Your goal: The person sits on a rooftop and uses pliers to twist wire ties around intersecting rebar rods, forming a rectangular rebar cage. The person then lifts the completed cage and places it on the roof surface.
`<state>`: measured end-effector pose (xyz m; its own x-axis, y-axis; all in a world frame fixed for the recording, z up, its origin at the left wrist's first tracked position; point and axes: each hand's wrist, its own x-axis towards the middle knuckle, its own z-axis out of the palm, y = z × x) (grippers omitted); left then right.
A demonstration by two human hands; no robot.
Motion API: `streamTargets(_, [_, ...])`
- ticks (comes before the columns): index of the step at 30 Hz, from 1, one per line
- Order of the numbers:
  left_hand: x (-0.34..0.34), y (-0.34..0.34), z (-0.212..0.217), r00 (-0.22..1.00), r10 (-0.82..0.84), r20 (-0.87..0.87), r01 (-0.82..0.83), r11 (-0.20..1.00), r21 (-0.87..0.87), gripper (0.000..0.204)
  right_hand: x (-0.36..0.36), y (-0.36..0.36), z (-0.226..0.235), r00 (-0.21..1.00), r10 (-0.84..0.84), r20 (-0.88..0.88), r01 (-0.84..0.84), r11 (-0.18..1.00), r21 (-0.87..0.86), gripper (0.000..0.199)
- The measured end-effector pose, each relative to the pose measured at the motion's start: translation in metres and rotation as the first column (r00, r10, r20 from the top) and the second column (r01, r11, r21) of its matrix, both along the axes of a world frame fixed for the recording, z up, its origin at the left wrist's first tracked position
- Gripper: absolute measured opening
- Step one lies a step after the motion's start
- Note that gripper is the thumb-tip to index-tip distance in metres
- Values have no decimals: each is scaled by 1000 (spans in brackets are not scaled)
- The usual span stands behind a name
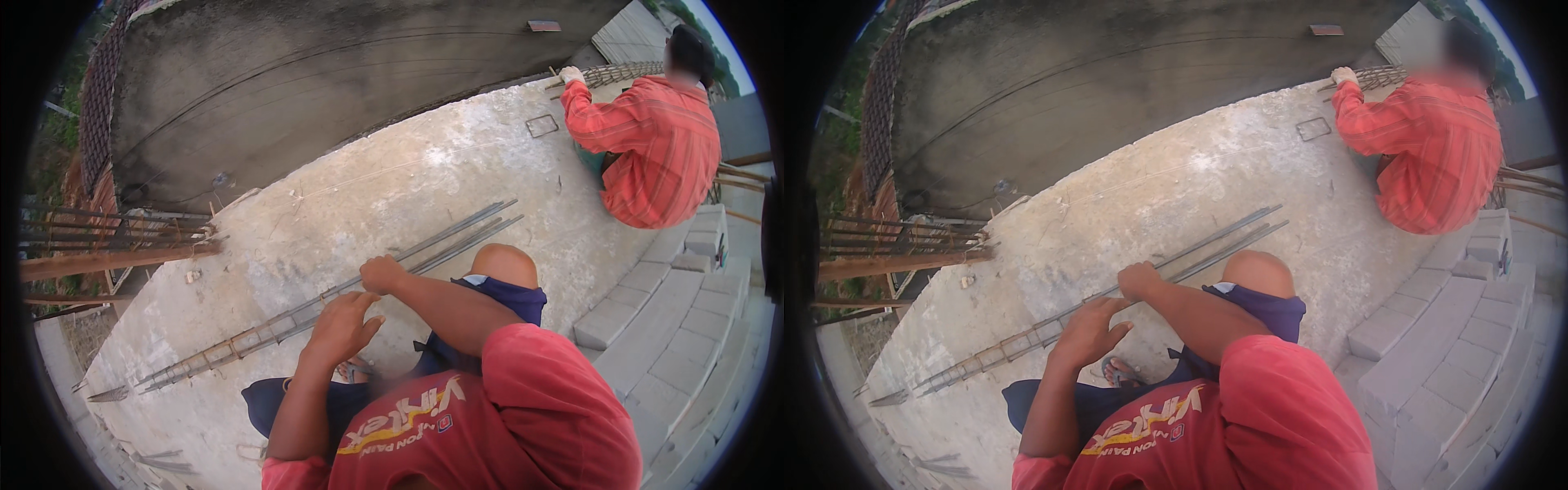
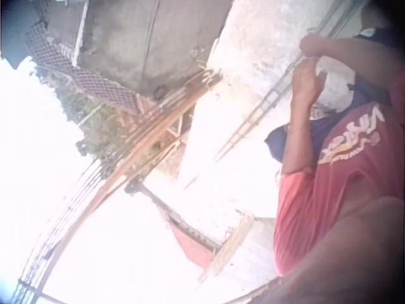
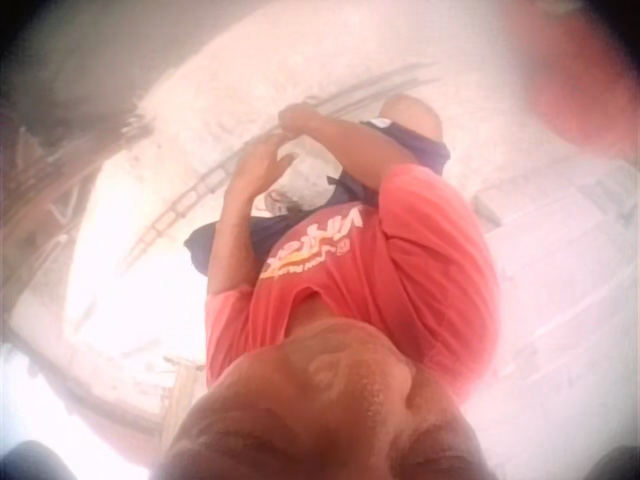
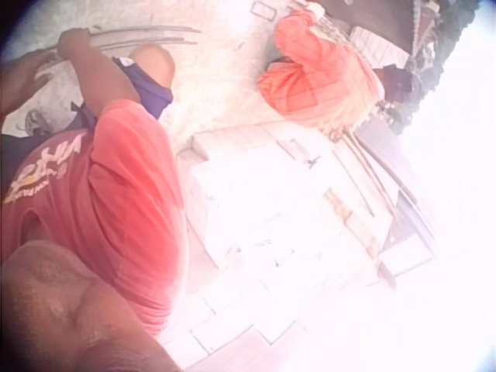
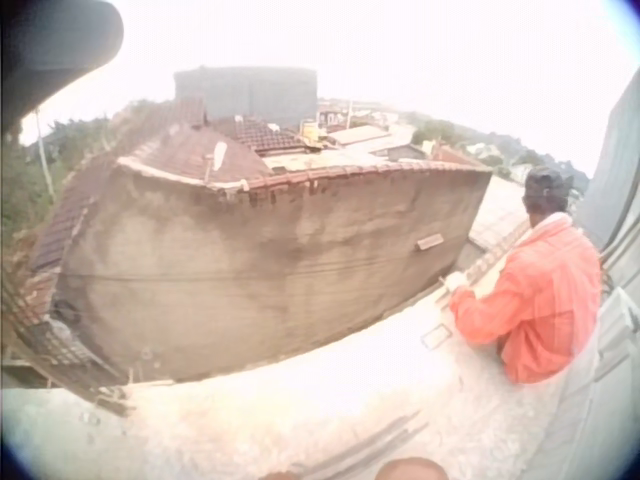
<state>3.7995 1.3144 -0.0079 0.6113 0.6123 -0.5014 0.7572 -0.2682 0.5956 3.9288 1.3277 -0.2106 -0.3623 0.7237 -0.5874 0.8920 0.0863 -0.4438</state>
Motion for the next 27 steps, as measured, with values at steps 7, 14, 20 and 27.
streamTargets(7, [6,-4,-3,1000,-15,7,14,1000,6,40,1,0,1,1000,27,-5,-27,999,-27,33])
streamTargets(14, [8,-4,-3,1000,-8,0,8,1000,6,38,3,-5,0,993,113,-42,-109,991,84,37])
streamTargets(20, [10,-4,-2,1000,1,-11,-1,1000,-8,36,-5,-21,-2,965,243,98,-260,933,250,49])
streamTargets(27, [17,-6,-7,1000,6,-7,-6,1000,1,36,-7,-20,-13,960,262,99,-279,929,243,61])
